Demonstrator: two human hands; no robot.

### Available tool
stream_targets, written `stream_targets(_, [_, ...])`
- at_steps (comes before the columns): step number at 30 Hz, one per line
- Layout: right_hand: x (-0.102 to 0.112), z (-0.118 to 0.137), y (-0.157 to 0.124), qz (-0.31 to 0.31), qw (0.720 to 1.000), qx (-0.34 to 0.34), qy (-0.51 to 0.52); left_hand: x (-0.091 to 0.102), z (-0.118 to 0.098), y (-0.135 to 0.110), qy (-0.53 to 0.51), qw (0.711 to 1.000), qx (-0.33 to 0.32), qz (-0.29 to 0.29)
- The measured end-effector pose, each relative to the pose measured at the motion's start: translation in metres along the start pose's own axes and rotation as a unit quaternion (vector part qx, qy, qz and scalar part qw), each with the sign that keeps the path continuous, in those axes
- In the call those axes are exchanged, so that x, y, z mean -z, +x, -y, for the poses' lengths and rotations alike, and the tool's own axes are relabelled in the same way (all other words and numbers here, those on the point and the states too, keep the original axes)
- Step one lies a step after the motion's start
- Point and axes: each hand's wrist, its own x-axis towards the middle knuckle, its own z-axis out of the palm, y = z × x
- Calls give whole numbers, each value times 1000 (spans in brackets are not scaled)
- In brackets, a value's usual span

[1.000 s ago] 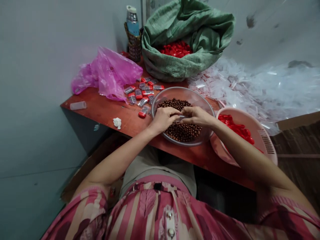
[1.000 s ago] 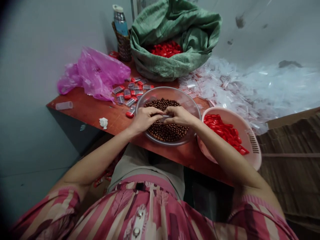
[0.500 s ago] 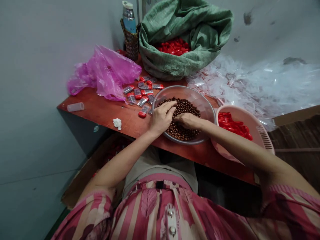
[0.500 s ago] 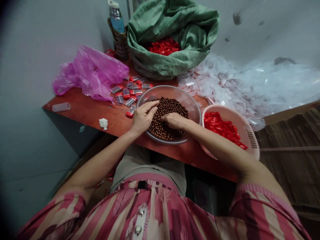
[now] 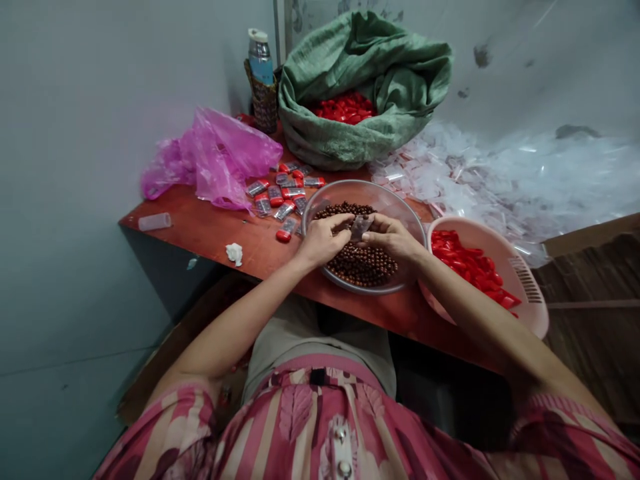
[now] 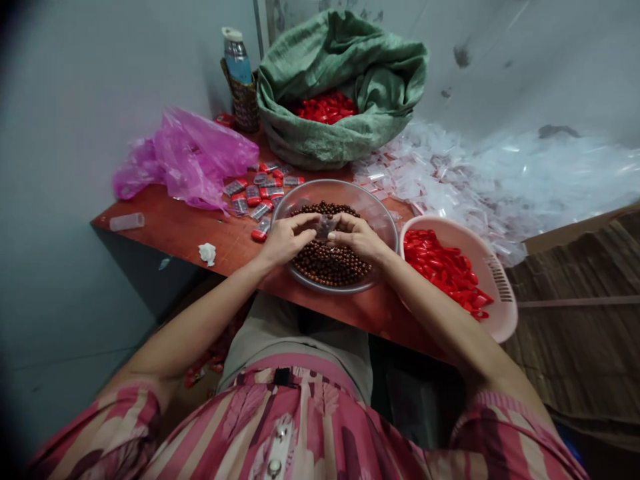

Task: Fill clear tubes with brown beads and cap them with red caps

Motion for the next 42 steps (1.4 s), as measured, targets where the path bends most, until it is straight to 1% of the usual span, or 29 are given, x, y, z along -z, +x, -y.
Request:
stream_targets(2, [-1,0,-2,-18,999,25,-14,0,-1,4,-10,999,-9,35])
stream_targets(4, [0,0,-4,-19,999,35,-34,-1,1,7,-52,997,-4,48])
stream_targets(7, [6,5,-8,-16,993,60,-99,-4,6,10,-160,983,49,74])
stream_targets(9, [12,12,-13,-19,980,103,-171,-7,8,10,-229,965,87,96])
stream_targets(11, [17,22,-19,-17,956,147,-253,-9,8,10,-260,954,102,108])
stream_targets(13, [21,32,-23,-2,923,184,-338,-10,6,10,-245,958,93,117])
stream_targets(16, [25,44,-27,32,872,222,-434,-10,2,12,-162,978,49,120])
stream_targets(19, [28,48,-28,80,851,214,-473,-9,-2,11,-74,989,3,127])
stream_targets(21, [29,46,-31,110,840,195,-494,-8,-4,8,-31,990,-12,137])
stream_targets(22, [29,44,-33,114,837,187,-501,-8,-4,7,-15,990,-14,138])
stream_targets(23, [28,41,-36,105,837,181,-506,-7,-3,7,-4,991,-9,134])
stream_targets(24, [26,36,-39,82,840,178,-505,-7,-2,6,3,992,1,130])
stream_targets(26, [20,27,-46,1,853,177,-490,-6,2,8,-8,995,34,98])
stream_targets(27, [17,22,-50,-36,858,181,-480,-7,2,9,-35,994,58,80])
stream_targets(28, [14,17,-54,-61,861,187,-470,-7,2,10,-74,991,86,63])
stream_targets(30, [13,11,-65,-71,864,201,-457,-9,-3,11,-171,974,140,44])
stream_targets(32, [23,9,-78,-84,866,199,-451,-12,-12,10,-242,953,174,44])
stream_targets(33, [34,10,-85,-111,866,183,-452,-14,-16,9,-262,947,181,46])
stream_targets(34, [49,11,-93,-152,862,153,-458,-16,-20,8,-274,943,184,48])
stream_targets(35, [66,12,-102,-203,852,110,-471,-18,-23,7,-280,941,184,50])
stream_targets(36, [86,11,-111,-251,832,52,-491,-21,-24,5,-283,940,183,50])
stream_targets(37, [106,10,-119,-298,804,-18,-515,-23,-25,4,-283,940,183,50])
stream_targets(38, [125,7,-127,-326,775,-99,-533,-25,-24,2,-280,941,184,50])
stream_targets(39, [143,2,-134,-340,750,-171,-541,-26,-23,1,-277,941,186,52])
stream_targets(41, [169,-11,-142,-354,726,-239,-539,-29,-21,-1,-268,943,189,55])
stream_targets(42, [177,-18,-143,-358,721,-258,-534,-29,-19,-2,-263,944,188,57])
